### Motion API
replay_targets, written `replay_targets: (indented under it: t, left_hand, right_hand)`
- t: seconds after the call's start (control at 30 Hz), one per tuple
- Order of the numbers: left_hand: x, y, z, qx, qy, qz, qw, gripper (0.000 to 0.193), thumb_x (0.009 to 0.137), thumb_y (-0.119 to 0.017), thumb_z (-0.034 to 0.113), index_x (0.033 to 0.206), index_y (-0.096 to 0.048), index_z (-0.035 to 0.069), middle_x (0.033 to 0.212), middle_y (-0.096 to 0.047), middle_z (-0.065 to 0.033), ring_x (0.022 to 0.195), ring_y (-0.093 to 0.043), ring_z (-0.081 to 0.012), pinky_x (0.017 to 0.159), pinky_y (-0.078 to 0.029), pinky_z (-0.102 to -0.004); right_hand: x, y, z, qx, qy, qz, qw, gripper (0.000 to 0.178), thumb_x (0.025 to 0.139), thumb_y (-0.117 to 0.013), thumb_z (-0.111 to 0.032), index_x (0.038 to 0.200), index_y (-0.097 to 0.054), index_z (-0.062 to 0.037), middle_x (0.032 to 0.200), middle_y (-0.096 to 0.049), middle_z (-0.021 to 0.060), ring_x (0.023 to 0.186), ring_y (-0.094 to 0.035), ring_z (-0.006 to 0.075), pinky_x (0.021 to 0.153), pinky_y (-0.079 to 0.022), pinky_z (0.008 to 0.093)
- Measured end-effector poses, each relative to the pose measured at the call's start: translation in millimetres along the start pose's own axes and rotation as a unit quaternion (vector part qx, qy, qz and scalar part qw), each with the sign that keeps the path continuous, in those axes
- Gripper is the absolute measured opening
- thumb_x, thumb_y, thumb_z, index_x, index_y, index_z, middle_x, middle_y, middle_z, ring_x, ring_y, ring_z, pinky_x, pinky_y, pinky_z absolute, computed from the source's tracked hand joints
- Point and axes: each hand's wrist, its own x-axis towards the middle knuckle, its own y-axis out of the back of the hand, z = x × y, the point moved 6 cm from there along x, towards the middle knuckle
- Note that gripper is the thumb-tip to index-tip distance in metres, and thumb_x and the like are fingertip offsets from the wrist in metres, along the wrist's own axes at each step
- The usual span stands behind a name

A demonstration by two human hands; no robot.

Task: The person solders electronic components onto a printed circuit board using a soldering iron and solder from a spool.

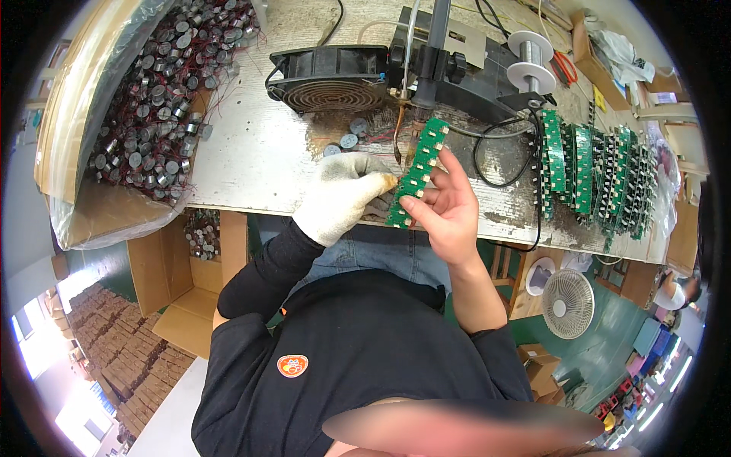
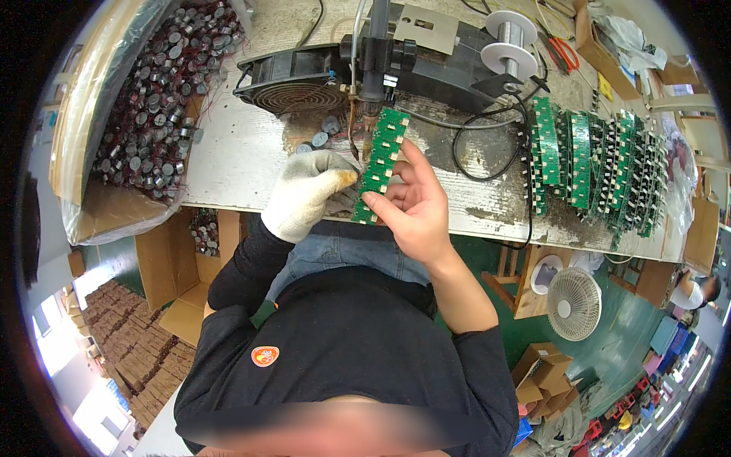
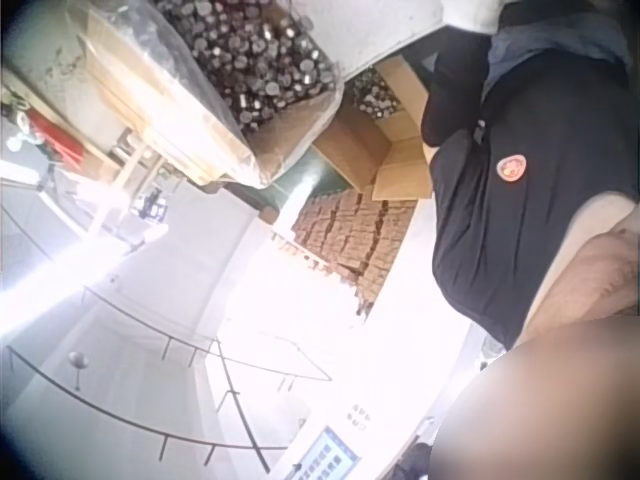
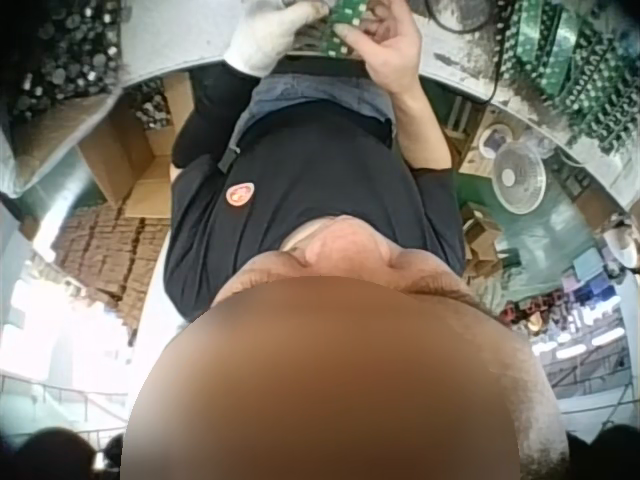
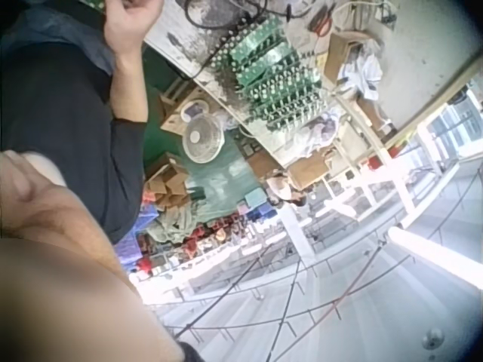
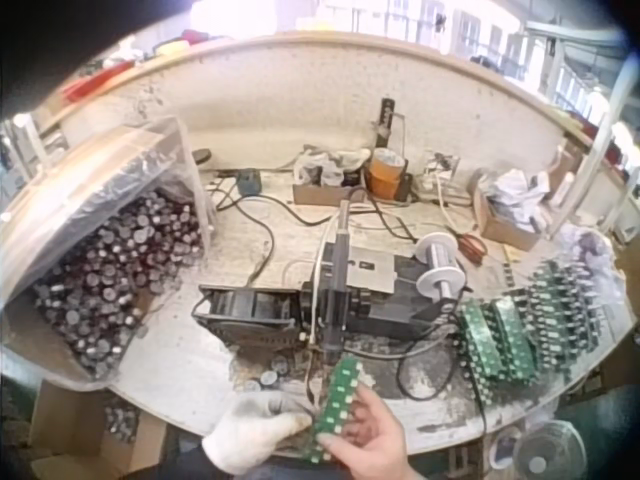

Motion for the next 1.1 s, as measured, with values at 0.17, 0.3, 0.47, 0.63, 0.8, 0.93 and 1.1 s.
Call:
replay_targets:
  t: [0.17,0.3,0.47,0.63,0.8,0.93,1.1]
  left_hand:
    - [-0.5,1.7,-3.0,-0.012,0.003,0.003,1.000,0.019,0.088,-0.058,0.014,0.095,-0.061,-0.004,0.081,-0.066,-0.0084,0.066,-0.065,-0.0124,0.059,-0.054,-0.0257]
    - [-2.0,-0.2,-2.5,-0.018,0.009,0.002,1.000,0.020,0.089,-0.057,0.015,0.095,-0.060,-0.004,0.080,-0.065,-0.0080,0.066,-0.064,-0.0123,0.059,-0.054,-0.0258]
    - [-1.6,0.0,-6.1,0.004,-0.011,-0.001,1.000,0.023,0.089,-0.057,0.017,0.098,-0.061,-0.004,0.080,-0.065,-0.0072,0.066,-0.064,-0.0116,0.058,-0.054,-0.0261]
    - [1.2,2.6,-10.9,0.017,-0.015,0.011,1.000,0.023,0.089,-0.057,0.017,0.098,-0.061,-0.004,0.079,-0.065,-0.0073,0.065,-0.063,-0.0115,0.057,-0.054,-0.0260]
    - [-0.1,0.7,-8.7,0.014,-0.006,0.009,1.000,0.022,0.089,-0.057,0.017,0.097,-0.060,-0.004,0.078,-0.065,-0.0077,0.065,-0.064,-0.0119,0.057,-0.054,-0.0259]
    - [-2.0,-0.7,-4.3,0.005,-0.004,0.015,1.000,0.021,0.089,-0.058,0.016,0.095,-0.061,-0.004,0.077,-0.065,-0.0077,0.063,-0.064,-0.0123,0.056,-0.054,-0.0260]
    - [-0.5,0.9,-2.8,0.009,0.001,0.010,1.000,0.021,0.088,-0.058,0.015,0.096,-0.060,-0.004,0.077,-0.065,-0.0080,0.063,-0.064,-0.0128,0.056,-0.054,-0.0260]
  right_hand:
    - [-0.6,-2.6,-2.8,0.003,0.001,-0.009,1.000,0.076,0.079,-0.058,0.016,0.144,-0.023,-0.0024,0.121,-0.053,0.0181,0.098,-0.061,0.0203,0.082,-0.052,0.0309]
    - [-0.6,-3.5,-3.8,-0.004,0.005,-0.007,1.000,0.076,0.079,-0.058,0.016,0.144,-0.023,-0.0028,0.121,-0.053,0.0181,0.098,-0.061,0.0207,0.082,-0.052,0.0309]
    - [-2.7,-2.4,-0.6,-0.007,-0.001,-0.006,1.000,0.076,0.079,-0.058,0.017,0.144,-0.024,-0.0025,0.121,-0.053,0.0179,0.098,-0.061,0.0205,0.082,-0.052,0.0308]
    - [-3.3,-2.7,0.6,-0.003,0.013,0.011,1.000,0.076,0.080,-0.062,0.013,0.144,-0.023,-0.0020,0.111,-0.057,0.0163,0.079,-0.062,0.0127,0.063,-0.052,0.0224]
    - [-2.7,-2.9,0.3,-0.006,0.014,0.011,1.000,0.077,0.079,-0.061,0.013,0.144,-0.023,-0.0022,0.111,-0.057,0.0158,0.079,-0.062,0.0129,0.063,-0.052,0.0224]
    - [-2.7,-4.4,-1.8,0.002,0.014,0.011,1.000,0.076,0.079,-0.061,0.014,0.144,-0.024,-0.0019,0.110,-0.057,0.0154,0.079,-0.062,0.0131,0.064,-0.053,0.0225]
    - [0.0,-6.5,-5.5,-0.001,0.012,0.017,1.000,0.076,0.078,-0.062,0.013,0.143,-0.024,-0.0016,0.110,-0.057,0.0153,0.079,-0.063,0.0134,0.063,-0.053,0.0224]
